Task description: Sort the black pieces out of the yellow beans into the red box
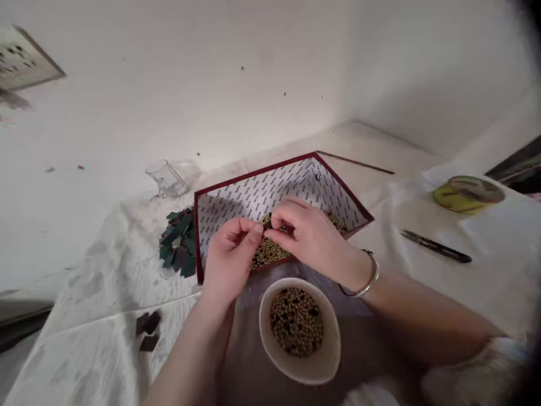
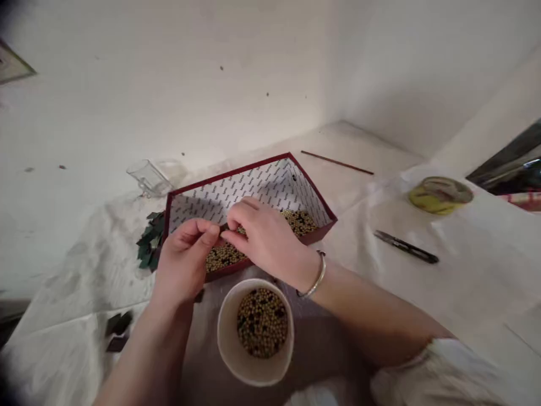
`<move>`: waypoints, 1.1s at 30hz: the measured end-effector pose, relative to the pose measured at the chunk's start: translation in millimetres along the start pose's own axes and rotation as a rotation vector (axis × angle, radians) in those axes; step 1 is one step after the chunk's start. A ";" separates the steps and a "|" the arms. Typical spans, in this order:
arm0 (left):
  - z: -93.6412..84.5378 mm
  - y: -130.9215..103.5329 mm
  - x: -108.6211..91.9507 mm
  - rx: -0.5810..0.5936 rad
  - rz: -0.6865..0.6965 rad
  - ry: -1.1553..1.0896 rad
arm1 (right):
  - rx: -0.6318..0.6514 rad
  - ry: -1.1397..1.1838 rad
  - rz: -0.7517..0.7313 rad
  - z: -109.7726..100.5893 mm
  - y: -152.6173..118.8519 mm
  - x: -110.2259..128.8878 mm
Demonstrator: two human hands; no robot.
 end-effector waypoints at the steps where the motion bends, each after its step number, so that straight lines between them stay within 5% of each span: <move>1: -0.6 -0.4 -0.2 0.001 0.002 0.000 | 0.001 0.004 0.001 -0.1 0.1 0.7; 33: -2.0 -0.3 5.4 -0.009 -0.030 -0.098 | -0.039 -0.220 -0.172 2.5 -9.9 17.7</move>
Point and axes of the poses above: each hand's wrist, its own y-axis towards the middle knuckle, its own z-axis out of the palm, x = y × z, the point moved 7 cm from there along y, towards the middle knuckle, and after that the axes turned 8 degrees about y, right-handed, at the moved point
